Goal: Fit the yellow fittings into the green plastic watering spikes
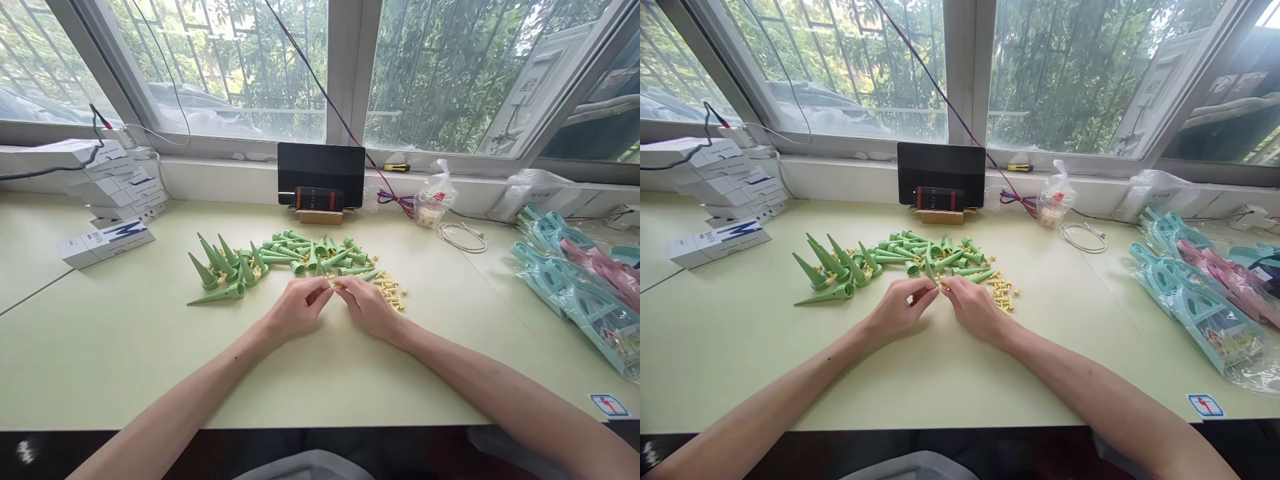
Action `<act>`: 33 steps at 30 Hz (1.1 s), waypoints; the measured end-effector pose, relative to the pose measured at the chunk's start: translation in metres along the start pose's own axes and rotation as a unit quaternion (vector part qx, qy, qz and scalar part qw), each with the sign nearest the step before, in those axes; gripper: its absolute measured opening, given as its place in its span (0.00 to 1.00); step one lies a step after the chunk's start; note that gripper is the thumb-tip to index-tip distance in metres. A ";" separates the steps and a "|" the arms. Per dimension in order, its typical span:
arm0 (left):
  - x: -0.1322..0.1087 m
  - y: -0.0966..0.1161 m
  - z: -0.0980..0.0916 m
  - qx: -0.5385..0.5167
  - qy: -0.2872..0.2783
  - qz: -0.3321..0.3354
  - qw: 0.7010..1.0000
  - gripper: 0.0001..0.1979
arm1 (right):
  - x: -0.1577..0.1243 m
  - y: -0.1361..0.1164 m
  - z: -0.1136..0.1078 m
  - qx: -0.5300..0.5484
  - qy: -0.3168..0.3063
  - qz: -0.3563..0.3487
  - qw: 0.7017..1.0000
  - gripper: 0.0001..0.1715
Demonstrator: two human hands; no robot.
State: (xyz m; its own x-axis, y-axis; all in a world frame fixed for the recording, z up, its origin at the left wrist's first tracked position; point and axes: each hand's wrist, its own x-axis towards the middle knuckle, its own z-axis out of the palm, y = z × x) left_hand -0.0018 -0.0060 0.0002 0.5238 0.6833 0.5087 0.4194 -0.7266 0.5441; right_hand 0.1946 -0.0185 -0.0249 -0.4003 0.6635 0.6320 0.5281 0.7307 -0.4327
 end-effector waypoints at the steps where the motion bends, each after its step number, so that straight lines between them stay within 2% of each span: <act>1: 0.000 0.000 0.000 0.002 0.000 -0.001 1.000 0.12 | 0.000 0.000 0.000 0.001 0.000 0.000 1.000 0.11; 17: 0.000 0.001 -0.001 0.009 0.000 0.011 1.000 0.12 | -0.001 0.002 0.001 0.003 0.003 -0.003 1.000 0.13; 26: 0.001 0.003 -0.002 0.035 -0.004 0.034 0.999 0.16 | -0.001 0.001 0.001 0.016 0.066 0.018 0.998 0.10; 33: 0.001 0.004 -0.001 0.039 -0.013 0.046 0.998 0.18 | -0.002 0.002 0.000 0.017 0.071 0.029 0.997 0.11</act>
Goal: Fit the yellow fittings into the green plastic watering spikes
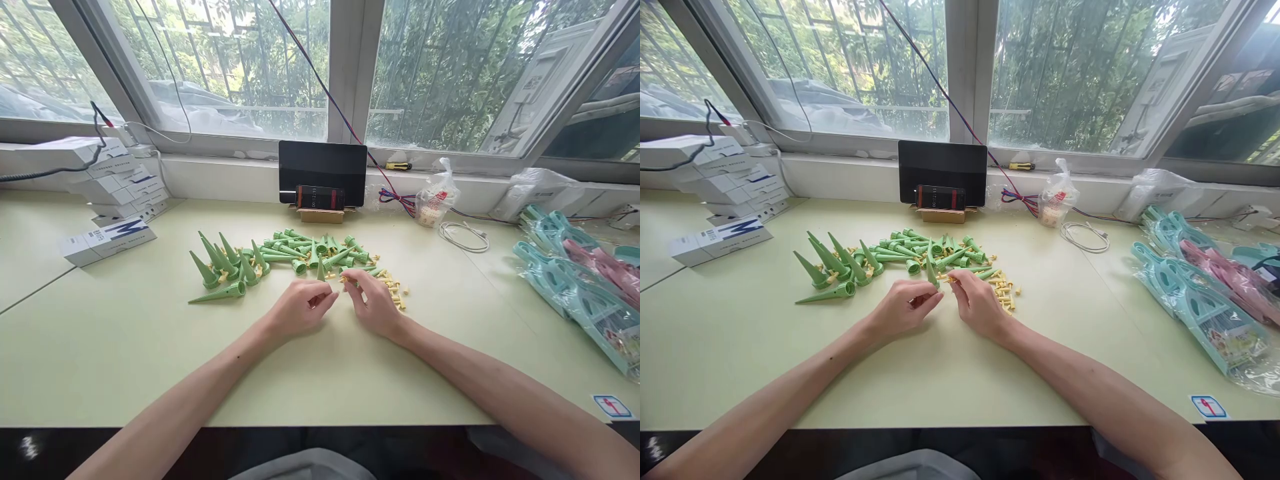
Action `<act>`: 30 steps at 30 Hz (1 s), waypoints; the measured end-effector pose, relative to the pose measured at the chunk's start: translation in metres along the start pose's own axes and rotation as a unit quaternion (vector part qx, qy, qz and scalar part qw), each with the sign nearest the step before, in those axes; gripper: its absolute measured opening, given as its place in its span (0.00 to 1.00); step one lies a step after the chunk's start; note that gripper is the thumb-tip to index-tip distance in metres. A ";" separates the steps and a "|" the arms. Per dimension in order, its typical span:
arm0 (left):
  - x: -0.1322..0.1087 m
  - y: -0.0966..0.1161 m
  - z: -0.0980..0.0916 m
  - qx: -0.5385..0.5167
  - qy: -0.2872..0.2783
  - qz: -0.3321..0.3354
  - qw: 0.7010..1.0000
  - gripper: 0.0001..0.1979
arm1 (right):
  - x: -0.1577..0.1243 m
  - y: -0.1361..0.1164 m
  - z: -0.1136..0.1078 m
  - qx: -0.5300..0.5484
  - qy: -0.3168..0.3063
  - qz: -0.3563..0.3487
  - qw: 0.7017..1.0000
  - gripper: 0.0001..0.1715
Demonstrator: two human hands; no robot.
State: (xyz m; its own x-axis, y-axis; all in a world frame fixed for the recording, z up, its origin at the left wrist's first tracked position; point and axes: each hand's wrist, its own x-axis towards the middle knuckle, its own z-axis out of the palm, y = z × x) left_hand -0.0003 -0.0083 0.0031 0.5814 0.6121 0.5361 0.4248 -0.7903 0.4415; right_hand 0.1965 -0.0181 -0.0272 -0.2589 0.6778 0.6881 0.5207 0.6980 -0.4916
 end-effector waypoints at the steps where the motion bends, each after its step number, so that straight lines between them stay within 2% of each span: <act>1: 0.000 0.000 0.000 0.000 -0.001 0.002 1.000 0.19 | 0.000 0.000 0.000 0.000 -0.002 -0.001 1.000 0.11; 4: -0.001 -0.001 0.002 0.009 0.022 -0.004 1.000 0.20 | 0.000 -0.001 0.000 0.000 -0.004 -0.004 1.000 0.11; 8: 0.000 -0.004 0.001 0.031 0.117 -0.016 0.992 0.22 | 0.001 -0.003 0.000 0.001 -0.002 -0.006 1.000 0.10; 12: 0.004 -0.003 -0.004 0.056 0.241 -0.082 0.966 0.22 | 0.001 -0.003 0.001 0.003 -0.001 -0.008 1.000 0.08; 15: 0.007 0.000 -0.007 0.042 0.270 -0.135 0.952 0.17 | 0.001 -0.002 0.001 0.003 0.001 -0.008 1.000 0.08; 19: 0.008 0.002 -0.008 0.008 0.259 -0.184 0.948 0.12 | 0.001 -0.002 0.001 0.007 -0.001 -0.008 1.000 0.08; 23: 0.008 0.000 -0.007 0.000 0.194 -0.222 0.956 0.11 | 0.002 -0.003 0.000 0.009 -0.005 -0.012 1.000 0.07; 27: 0.007 -0.004 -0.005 0.030 0.141 -0.221 0.965 0.14 | 0.003 -0.003 -0.001 0.006 -0.008 -0.021 1.000 0.06; 30: 0.005 -0.009 -0.002 0.044 0.108 -0.210 0.971 0.13 | 0.003 -0.003 -0.001 0.009 -0.011 -0.023 1.000 0.07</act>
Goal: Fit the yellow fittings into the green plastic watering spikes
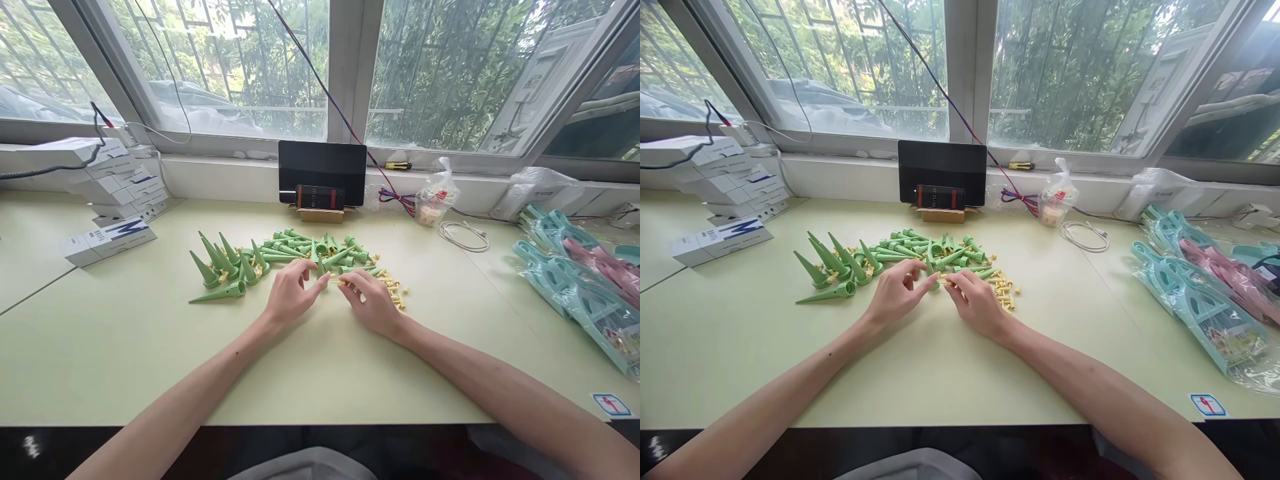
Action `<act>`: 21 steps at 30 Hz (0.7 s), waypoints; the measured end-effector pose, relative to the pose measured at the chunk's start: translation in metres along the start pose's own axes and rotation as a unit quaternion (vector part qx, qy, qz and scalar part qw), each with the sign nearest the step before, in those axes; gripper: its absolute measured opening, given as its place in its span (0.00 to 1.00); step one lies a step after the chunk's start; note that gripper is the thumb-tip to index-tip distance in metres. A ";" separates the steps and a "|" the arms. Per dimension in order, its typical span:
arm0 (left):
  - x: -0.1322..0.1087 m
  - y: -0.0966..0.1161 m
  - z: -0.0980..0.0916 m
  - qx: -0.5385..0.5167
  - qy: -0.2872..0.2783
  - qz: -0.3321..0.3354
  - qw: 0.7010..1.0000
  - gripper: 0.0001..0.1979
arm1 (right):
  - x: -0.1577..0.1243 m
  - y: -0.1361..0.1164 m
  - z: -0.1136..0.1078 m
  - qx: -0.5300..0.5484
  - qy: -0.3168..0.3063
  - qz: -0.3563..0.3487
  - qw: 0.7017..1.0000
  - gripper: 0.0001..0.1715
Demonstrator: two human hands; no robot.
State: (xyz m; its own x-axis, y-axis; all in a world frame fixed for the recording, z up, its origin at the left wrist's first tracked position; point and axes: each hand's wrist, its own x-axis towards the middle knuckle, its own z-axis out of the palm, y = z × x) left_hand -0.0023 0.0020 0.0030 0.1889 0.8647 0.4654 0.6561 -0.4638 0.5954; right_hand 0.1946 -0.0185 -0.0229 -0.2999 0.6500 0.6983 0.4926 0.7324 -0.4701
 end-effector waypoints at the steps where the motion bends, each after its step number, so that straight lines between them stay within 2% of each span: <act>1: 0.000 -0.002 0.001 0.001 -0.008 0.004 1.000 0.12 | 0.000 0.000 0.000 0.002 -0.002 0.000 1.000 0.07; 5: 0.000 -0.005 0.003 0.003 -0.045 0.035 0.998 0.07 | 0.000 0.001 0.001 0.005 -0.009 0.008 1.000 0.07; 9: 0.000 -0.004 0.003 0.010 -0.067 0.042 0.997 0.08 | -0.001 0.003 0.001 0.006 -0.016 0.013 1.000 0.08; 16: 0.000 -0.005 0.004 0.011 -0.091 0.028 0.995 0.07 | -0.001 0.002 0.001 0.009 -0.023 0.020 0.999 0.08; 21: 0.000 -0.005 0.003 -0.027 -0.080 -0.001 0.996 0.08 | -0.001 0.002 0.001 0.008 -0.024 0.022 0.999 0.08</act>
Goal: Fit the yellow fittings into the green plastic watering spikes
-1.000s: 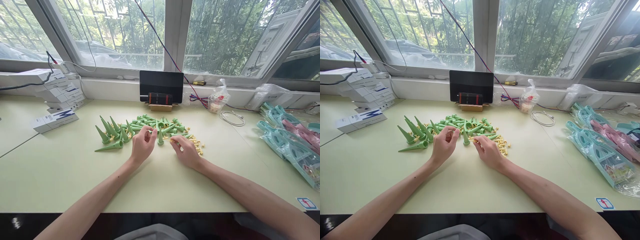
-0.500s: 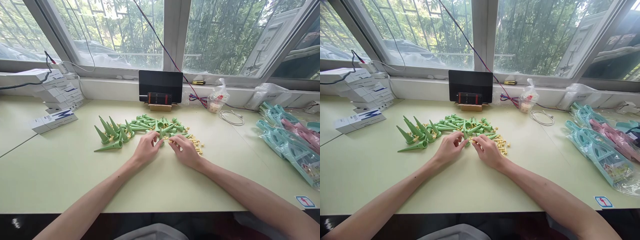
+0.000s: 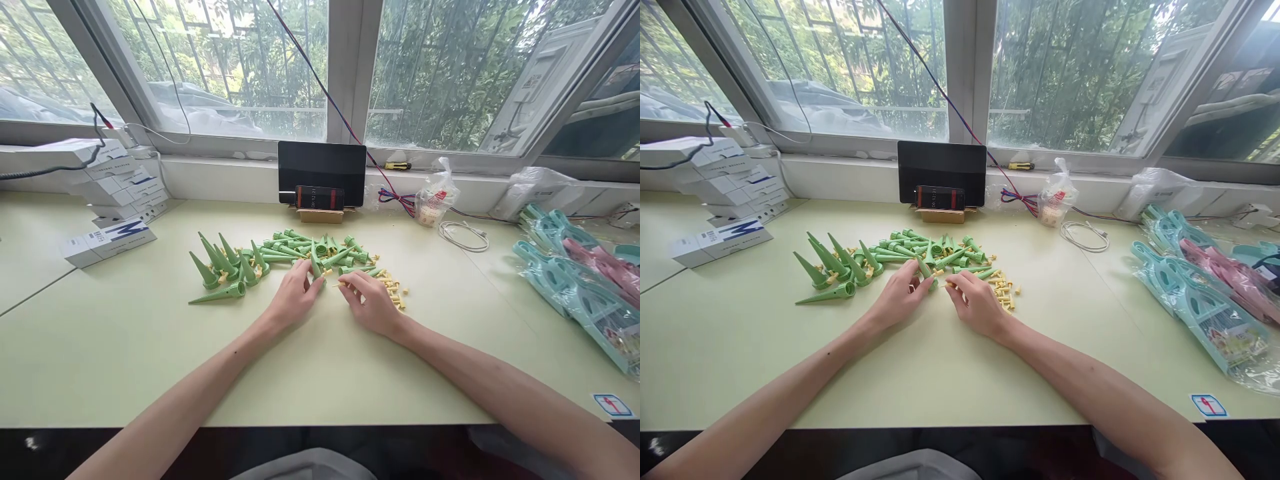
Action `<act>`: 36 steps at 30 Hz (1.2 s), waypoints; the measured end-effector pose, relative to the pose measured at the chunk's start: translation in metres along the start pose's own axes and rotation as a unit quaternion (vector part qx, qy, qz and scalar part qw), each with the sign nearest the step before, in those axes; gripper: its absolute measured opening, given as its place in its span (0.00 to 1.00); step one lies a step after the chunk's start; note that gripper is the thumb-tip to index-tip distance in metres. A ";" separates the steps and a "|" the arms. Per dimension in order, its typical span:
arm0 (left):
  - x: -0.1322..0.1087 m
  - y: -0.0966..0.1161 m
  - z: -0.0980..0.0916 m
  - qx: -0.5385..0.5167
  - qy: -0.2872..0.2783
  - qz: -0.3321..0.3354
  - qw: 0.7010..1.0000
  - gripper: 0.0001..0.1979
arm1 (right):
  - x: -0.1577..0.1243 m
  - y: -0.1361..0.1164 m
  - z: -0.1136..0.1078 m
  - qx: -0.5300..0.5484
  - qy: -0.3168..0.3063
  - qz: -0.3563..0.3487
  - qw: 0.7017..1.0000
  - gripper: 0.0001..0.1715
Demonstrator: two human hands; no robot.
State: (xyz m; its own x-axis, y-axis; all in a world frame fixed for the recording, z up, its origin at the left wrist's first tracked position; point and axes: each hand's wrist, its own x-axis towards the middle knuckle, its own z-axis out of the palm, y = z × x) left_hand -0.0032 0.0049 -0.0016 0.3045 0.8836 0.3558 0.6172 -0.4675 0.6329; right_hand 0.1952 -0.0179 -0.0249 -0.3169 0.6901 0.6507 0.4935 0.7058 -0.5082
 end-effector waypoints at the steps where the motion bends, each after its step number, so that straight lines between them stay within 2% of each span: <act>1: 0.000 0.001 -0.001 -0.017 -0.001 -0.013 1.000 0.08 | 0.000 0.000 0.000 0.000 0.000 0.000 1.000 0.08; 6: 0.000 0.010 -0.004 -0.144 -0.044 -0.083 0.985 0.10 | 0.001 0.001 0.000 -0.005 0.011 0.010 1.000 0.08; 11: 0.000 0.012 -0.005 -0.253 -0.088 -0.098 0.958 0.11 | 0.000 0.003 0.002 0.001 0.029 0.029 0.999 0.08; 15: -0.001 0.012 -0.005 -0.260 -0.108 -0.081 0.956 0.13 | 0.000 0.003 0.002 0.010 0.037 0.043 0.998 0.09; 21: -0.001 0.011 -0.005 -0.258 -0.105 -0.064 0.958 0.14 | 0.000 0.003 0.001 0.018 0.044 0.054 0.997 0.09; 30: -0.001 0.014 -0.005 -0.261 -0.106 -0.076 0.956 0.15 | 0.000 0.006 0.001 0.022 0.023 0.040 0.999 0.08; 36: -0.001 0.012 -0.005 -0.257 -0.100 -0.062 0.959 0.16 | 0.001 0.004 0.000 0.021 0.007 0.037 0.999 0.07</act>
State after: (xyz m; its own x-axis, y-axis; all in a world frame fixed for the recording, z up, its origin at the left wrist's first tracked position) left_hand 0.0002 -0.0017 0.0098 0.4167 0.8968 0.1488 0.2339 -0.2640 0.9358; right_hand 0.1971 -0.0148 -0.0265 -0.2689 0.7385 0.6183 0.4800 0.6593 -0.5787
